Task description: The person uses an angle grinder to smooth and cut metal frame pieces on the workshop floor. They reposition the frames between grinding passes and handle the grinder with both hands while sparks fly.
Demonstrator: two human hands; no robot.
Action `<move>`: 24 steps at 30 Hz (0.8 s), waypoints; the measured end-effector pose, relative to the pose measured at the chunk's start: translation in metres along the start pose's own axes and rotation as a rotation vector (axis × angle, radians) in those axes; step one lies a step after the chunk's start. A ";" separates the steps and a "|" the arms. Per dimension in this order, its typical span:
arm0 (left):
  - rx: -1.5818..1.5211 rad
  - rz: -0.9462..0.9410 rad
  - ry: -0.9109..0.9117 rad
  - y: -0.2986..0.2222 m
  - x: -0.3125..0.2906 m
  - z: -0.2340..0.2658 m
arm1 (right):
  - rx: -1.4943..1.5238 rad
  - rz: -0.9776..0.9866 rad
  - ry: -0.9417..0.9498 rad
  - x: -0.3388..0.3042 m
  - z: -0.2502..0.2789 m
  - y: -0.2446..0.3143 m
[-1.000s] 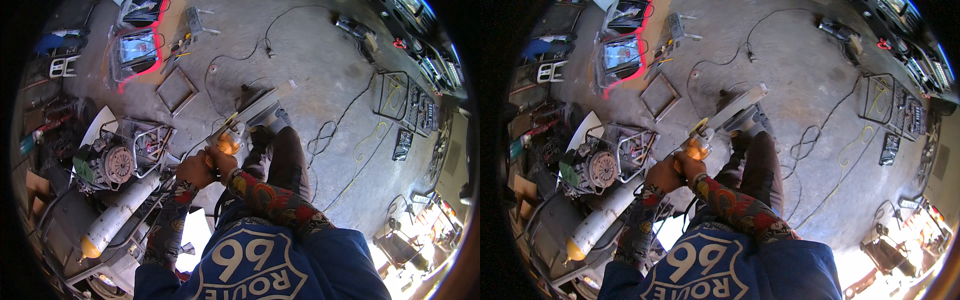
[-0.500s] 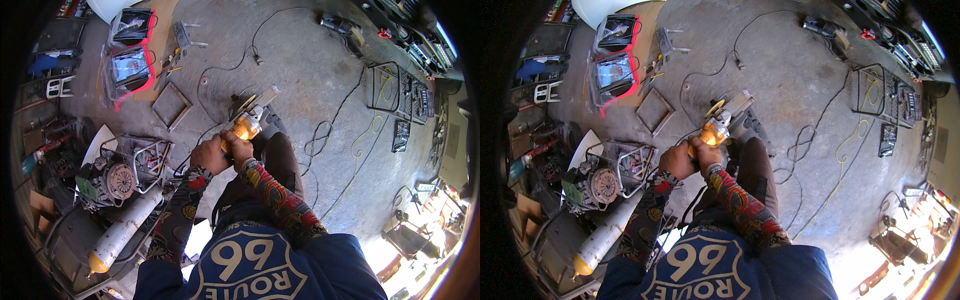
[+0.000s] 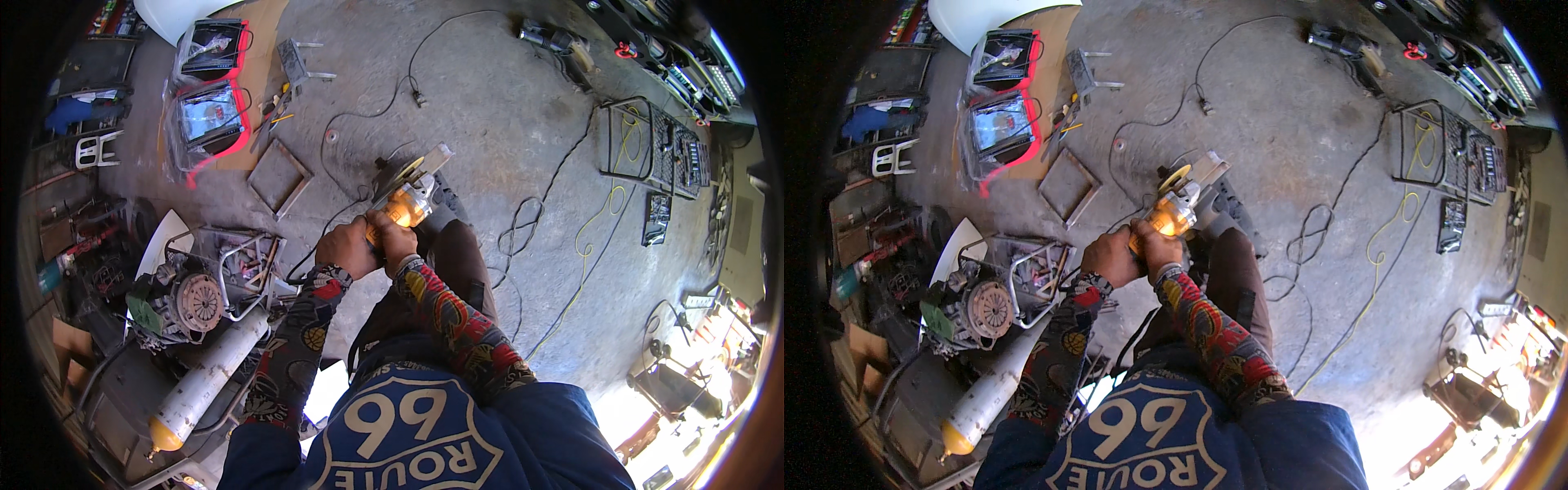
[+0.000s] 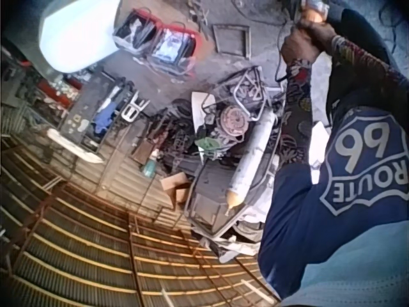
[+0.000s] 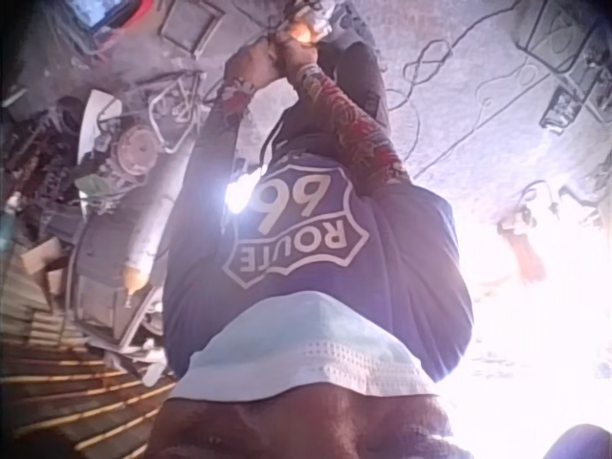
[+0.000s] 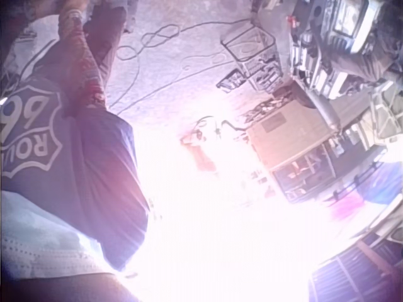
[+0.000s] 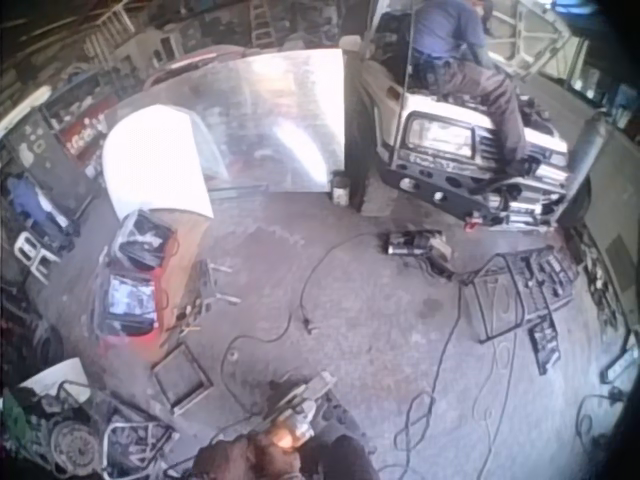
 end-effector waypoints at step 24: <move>-0.003 0.009 0.062 -0.004 0.013 -0.014 | 0.008 0.064 0.007 0.024 0.009 0.000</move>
Point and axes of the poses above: each hand's wrist, its own x-axis towards the middle knuckle, its own z-axis out of the back of the hand, y = z × x, the point moved 9 cm from there along x, towards the middle knuckle, and after that the axes turned 8 degrees about -z, right-handed, at the moved point
